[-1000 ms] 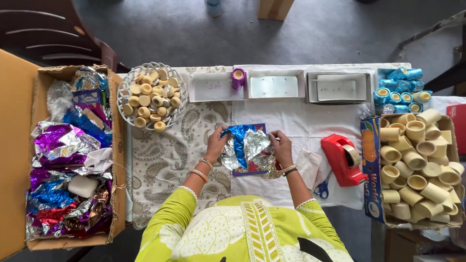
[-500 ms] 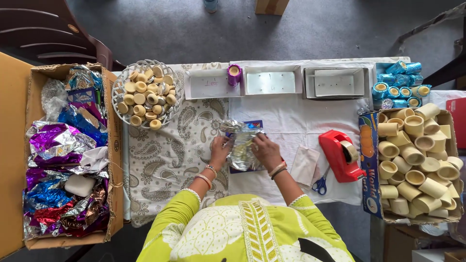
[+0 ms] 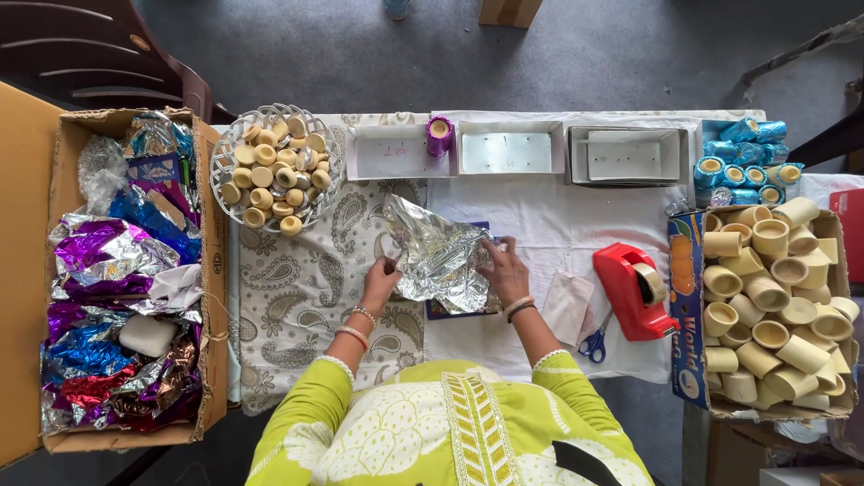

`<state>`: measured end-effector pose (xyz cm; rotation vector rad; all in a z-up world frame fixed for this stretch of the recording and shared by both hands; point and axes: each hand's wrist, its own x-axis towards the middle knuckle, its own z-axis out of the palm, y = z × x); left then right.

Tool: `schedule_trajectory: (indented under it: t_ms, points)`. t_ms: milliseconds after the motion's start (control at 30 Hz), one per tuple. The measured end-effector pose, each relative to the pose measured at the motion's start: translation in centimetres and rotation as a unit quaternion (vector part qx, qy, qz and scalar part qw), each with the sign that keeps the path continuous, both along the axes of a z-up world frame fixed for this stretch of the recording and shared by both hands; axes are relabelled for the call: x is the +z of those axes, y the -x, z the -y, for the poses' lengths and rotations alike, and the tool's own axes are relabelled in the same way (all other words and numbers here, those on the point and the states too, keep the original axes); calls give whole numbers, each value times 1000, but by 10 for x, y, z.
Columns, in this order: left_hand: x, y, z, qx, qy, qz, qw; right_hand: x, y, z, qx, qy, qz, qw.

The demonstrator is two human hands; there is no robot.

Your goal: The person cuts a piece of blue metallic foil with scissors, then wraps a beige cone-shaped object with the foil. They secure the wrapped cone using a red tape dispenser and place the finished item on the table.

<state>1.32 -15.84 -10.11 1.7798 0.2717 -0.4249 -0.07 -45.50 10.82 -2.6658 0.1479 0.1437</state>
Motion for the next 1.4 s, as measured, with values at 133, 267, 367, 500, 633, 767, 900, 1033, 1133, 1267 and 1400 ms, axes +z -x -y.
schedule_trajectory:
  t_ms: [133, 267, 367, 500, 633, 767, 900, 1033, 1133, 1267, 1400]
  points:
    - [39, 4, 13, 33, 169, -108, 979, -13, 9, 6, -61, -61, 38, 996]
    - [94, -6, 34, 20, 273, -164, 948, -9, 6, 14, -52, -129, -65, 988]
    - [80, -12, 34, -3, 279, -144, 949, -5, 3, 22, 26, -165, -65, 984]
    - [72, -19, 24, -38, 294, -127, 946, -4, -6, 45, 56, -194, -27, 979]
    - [17, -6, 6, -28, 303, -96, 948, 8, -11, 73, 8, -195, -75, 978]
    - [73, -1, 29, -41, 128, 14, 991, 9, -14, 76, 65, -265, -64, 960]
    - [114, 0, 67, -95, -147, 189, 966, 10, -19, 69, 107, -275, -57, 954]
    - [101, 17, 86, -101, -138, 172, 970, 10, -19, 61, 86, -259, -79, 959]
    - [113, 25, 89, -160, -232, 194, 940, -2, -17, 68, 91, -239, -61, 965]
    - [98, 41, 77, -320, -372, 368, 790, -1, -18, 78, 73, -210, -76, 972]
    - [130, 46, 80, -398, -262, 465, 746, 6, -25, 76, 52, -225, -116, 966]
